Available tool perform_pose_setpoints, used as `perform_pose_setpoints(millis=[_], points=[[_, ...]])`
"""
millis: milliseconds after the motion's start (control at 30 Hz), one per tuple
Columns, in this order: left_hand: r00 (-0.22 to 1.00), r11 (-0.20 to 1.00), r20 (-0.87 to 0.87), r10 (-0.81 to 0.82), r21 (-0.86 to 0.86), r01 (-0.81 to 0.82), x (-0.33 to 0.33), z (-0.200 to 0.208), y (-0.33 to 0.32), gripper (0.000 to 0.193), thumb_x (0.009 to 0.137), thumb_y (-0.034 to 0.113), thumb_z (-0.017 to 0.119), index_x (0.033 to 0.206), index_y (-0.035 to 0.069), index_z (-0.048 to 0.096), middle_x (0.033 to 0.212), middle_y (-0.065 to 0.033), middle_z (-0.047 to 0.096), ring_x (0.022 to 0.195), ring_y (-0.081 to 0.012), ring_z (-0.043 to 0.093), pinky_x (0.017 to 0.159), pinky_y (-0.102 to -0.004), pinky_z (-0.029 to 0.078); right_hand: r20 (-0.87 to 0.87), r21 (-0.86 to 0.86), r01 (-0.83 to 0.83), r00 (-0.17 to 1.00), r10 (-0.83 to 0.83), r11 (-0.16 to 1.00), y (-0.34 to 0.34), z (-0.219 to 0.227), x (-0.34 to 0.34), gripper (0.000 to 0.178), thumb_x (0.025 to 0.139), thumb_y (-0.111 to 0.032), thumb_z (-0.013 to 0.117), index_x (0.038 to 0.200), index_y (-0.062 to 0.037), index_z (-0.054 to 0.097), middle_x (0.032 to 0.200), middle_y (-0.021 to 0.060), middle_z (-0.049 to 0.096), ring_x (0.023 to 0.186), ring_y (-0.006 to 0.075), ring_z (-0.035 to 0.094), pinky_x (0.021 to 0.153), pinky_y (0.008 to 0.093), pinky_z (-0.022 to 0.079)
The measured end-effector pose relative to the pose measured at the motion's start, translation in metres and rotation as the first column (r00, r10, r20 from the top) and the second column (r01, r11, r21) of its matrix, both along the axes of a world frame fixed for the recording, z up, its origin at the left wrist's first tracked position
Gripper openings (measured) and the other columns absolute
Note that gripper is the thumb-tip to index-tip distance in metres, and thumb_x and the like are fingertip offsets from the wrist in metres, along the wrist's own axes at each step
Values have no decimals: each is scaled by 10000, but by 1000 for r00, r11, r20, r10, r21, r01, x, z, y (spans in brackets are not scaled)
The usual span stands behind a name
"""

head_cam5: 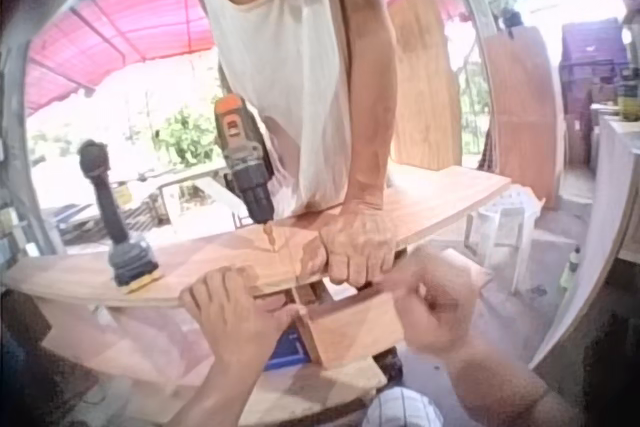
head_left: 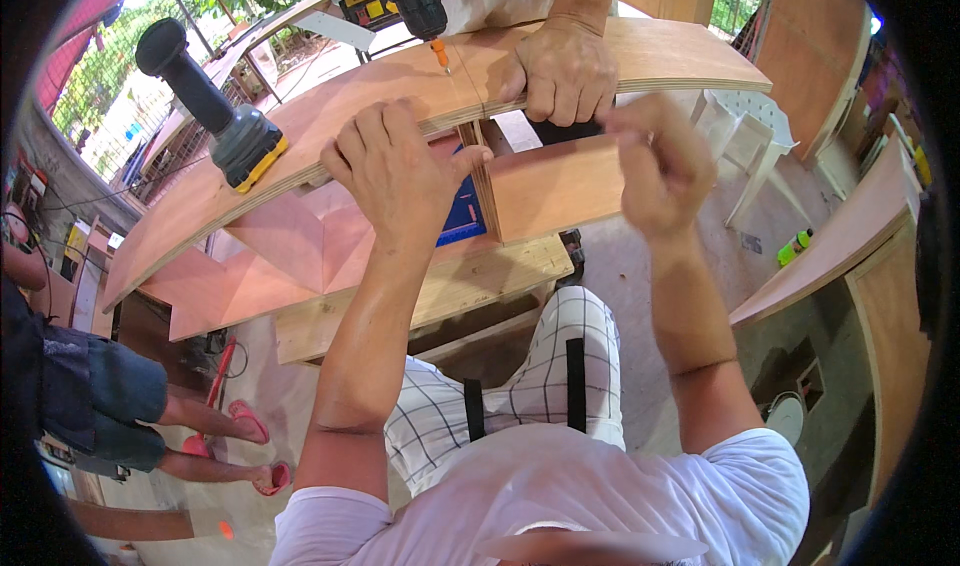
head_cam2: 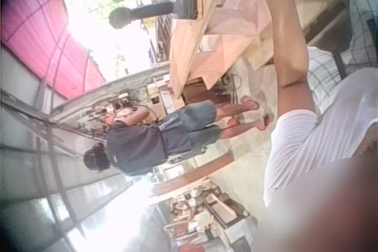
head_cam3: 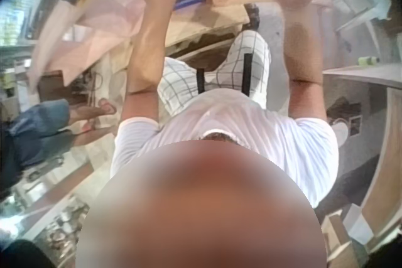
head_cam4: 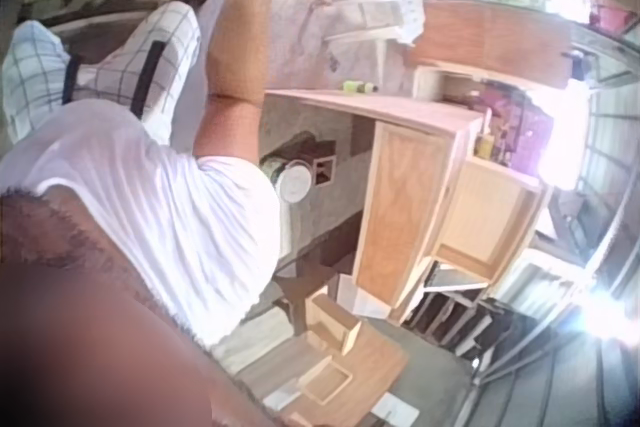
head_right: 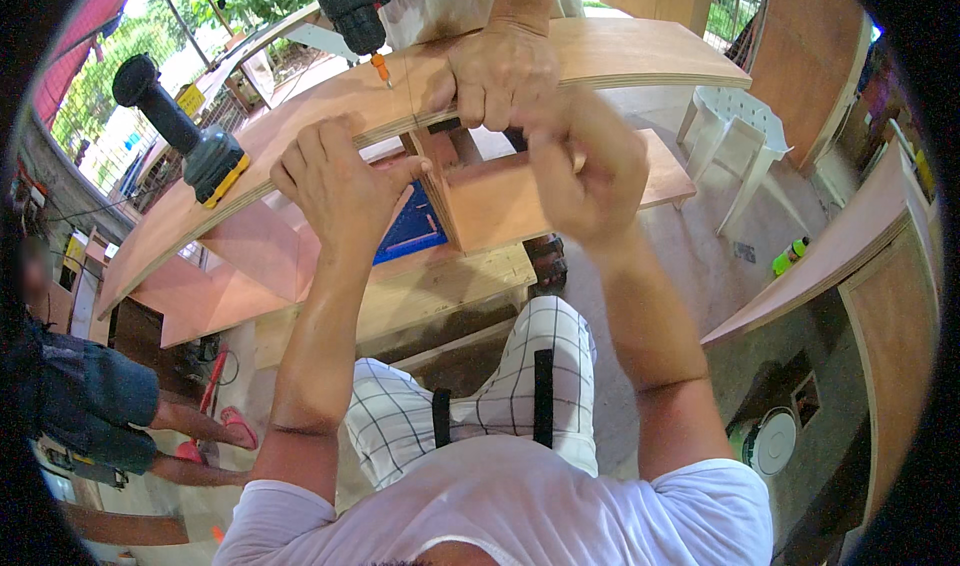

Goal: The person uses a cordless drill to drive screws into a curved wooden panel while another person holds the panel steady. They then position a wooden support piece and use a speed square to align it before drilling additional screws to secure the assembly.

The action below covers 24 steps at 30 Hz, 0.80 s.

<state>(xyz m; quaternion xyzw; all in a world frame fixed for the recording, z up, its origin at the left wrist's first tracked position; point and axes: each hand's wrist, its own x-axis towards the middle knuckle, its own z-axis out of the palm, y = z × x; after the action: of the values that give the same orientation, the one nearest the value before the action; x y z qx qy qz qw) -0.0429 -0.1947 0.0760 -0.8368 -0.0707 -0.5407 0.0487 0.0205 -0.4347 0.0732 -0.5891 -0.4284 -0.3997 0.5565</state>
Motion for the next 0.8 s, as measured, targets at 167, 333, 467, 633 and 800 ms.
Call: perform_pose_setpoints(millis=[167, 333, 467, 633, 800], points=[[1000, 1000, 22, 13, 27, -13, 2, 0, 1, 828, 529, 613, 892, 1110, 90, 619, 1048, -82, 551, 1056, -317, 492, 931, -481, 323, 130, -84, -210, 967, 220, 974, 30, -67, -52, 224, 710, 85, 560, 871, 2, 691, 726, 118, 601, 588, 259, 553, 553, 372, 443], [1000, 1000, 3, 14, 14, -14, -1, 0, 0, 837, 523, 629, 888, 1099, 86, 617, 1050, -82, 555, 1045, -318, 496, 925, -487, 325, -9, -224, -438, 894, 448, 871, 69, -138, -104, 219, 697, 27, 648, 893, -40, 719, 685, 73, 537, 584, 265, 557, 542, 405, 448], [1000, 1000, 26, 12, 27, -13, 3, -2, 1, 842, 504, 604, 910, 1100, 87, 618, 1053, -83, 557, 1048, -319, 495, 924, -488, 322, -264, -420, -568, 823, 503, 708, 90, -207, -122, 194, 750, -39, 668, 930, -75, 731, 760, 69, 610, 634, 307, 601, 592, 447, 508], [1000, 1000, 29, -5, 30, 4, 3, -3, 3, 849, 501, 599, 916, 1106, 83, 619, 1046, -86, 556, 1049, -322, 495, 920, -485, 320, -416, -613, -542, 840, 348, 576, 96, -277, -126, 163, 826, -103, 654, 963, -102, 743, 833, 82, 679, 753, 326, 687, 663, 453, 571], [999, 999, 43, 5, 38, -6, 4, -3, 1, 852, 498, 595, 928, 1106, 84, 619, 1034, -85, 553, 1036, -319, 494, 915, -485, 317, -551, -626, -579, 802, 229, 523, 93, -295, -120, 152, 847, -113, 655, 965, -104, 750, 889, 90, 719, 800, 333, 708, 681, 452, 585]])
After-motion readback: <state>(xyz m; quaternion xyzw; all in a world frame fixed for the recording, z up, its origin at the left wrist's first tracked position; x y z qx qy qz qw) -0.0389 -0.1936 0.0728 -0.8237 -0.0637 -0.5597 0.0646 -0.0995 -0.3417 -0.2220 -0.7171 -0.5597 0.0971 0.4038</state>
